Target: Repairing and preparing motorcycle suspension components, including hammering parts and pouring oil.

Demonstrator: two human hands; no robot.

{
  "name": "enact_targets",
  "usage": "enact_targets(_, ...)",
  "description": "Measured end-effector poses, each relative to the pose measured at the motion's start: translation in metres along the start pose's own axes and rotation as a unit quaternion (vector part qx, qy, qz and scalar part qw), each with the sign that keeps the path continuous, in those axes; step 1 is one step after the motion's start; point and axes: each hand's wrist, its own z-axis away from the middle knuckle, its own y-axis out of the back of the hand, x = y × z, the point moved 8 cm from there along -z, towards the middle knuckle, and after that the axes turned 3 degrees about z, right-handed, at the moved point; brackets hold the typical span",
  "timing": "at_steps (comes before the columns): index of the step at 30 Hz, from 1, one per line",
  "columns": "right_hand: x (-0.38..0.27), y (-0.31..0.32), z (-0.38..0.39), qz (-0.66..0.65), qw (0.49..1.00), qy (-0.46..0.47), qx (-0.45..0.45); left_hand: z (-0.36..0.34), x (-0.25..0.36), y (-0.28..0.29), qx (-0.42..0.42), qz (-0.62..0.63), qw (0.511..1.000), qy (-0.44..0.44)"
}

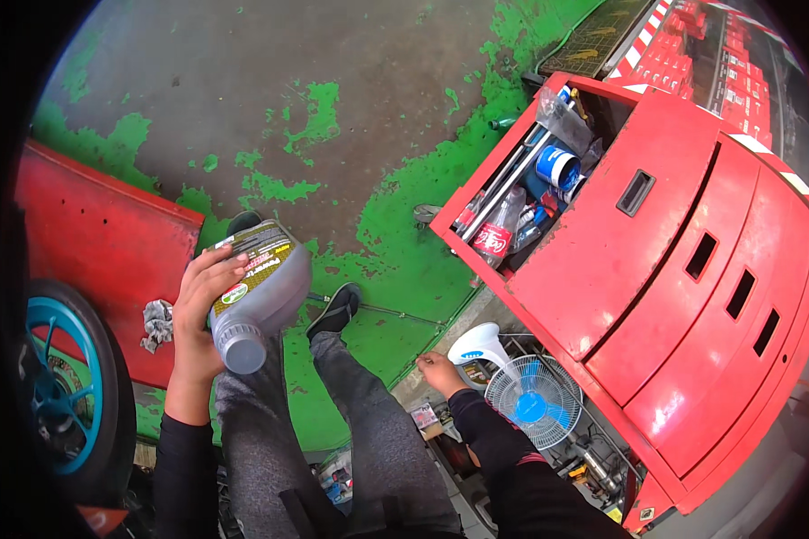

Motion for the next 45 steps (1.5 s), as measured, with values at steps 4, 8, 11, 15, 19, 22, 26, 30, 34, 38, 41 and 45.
enact_targets(4,0.008,-0.01,0.007,0.027,0.999,-0.026,-0.04,-0.002,-0.007,-0.011,-0.029,0.004,1.0,0.008)
enact_targets(8,0.022,-0.011,0.019,0.016,0.996,-0.07,-0.061,0.0,-0.005,-0.02,-0.062,0.008,0.998,0.015)
enact_targets(11,0.031,-0.006,0.018,0.003,0.996,-0.061,-0.06,-0.001,-0.003,-0.029,-0.08,0.014,0.997,0.011)
enact_targets(15,0.06,0.027,-0.014,-0.013,0.994,-0.104,0.004,-0.006,-0.005,-0.04,-0.095,0.017,0.995,0.007)
enact_targets(19,0.088,0.107,-0.085,-0.277,0.938,-0.078,0.191,-0.016,-0.015,-0.053,-0.106,0.012,0.994,-0.027)
enact_targets(22,0.096,0.184,-0.148,-0.36,0.869,0.004,0.34,-0.023,-0.028,-0.067,-0.128,-0.021,0.99,-0.05)
enact_targets(26,0.069,0.259,-0.217,-0.259,0.852,0.196,0.41,-0.028,-0.045,-0.082,-0.141,-0.012,0.988,-0.062)
enact_targets(30,0.047,0.29,-0.299,-0.347,0.871,0.211,0.277,-0.025,-0.053,-0.102,-0.135,-0.03,0.986,-0.092)
enact_targets(34,0.047,0.294,-0.327,-0.369,0.885,0.168,0.228,-0.017,-0.054,-0.115,-0.105,-0.031,0.991,-0.08)
enact_targets(38,0.044,0.284,-0.327,-0.373,0.868,0.134,0.298,-0.007,-0.053,-0.123,-0.097,-0.015,0.993,-0.072)
enact_targets(41,0.017,0.267,-0.322,-0.44,0.846,0.221,0.203,0.001,-0.055,-0.126,-0.096,-0.016,0.992,-0.077)
enact_targets(45,0.02,0.273,-0.281,-0.159,0.897,0.144,0.387,0.012,-0.05,-0.128,-0.094,-0.022,0.992,-0.08)
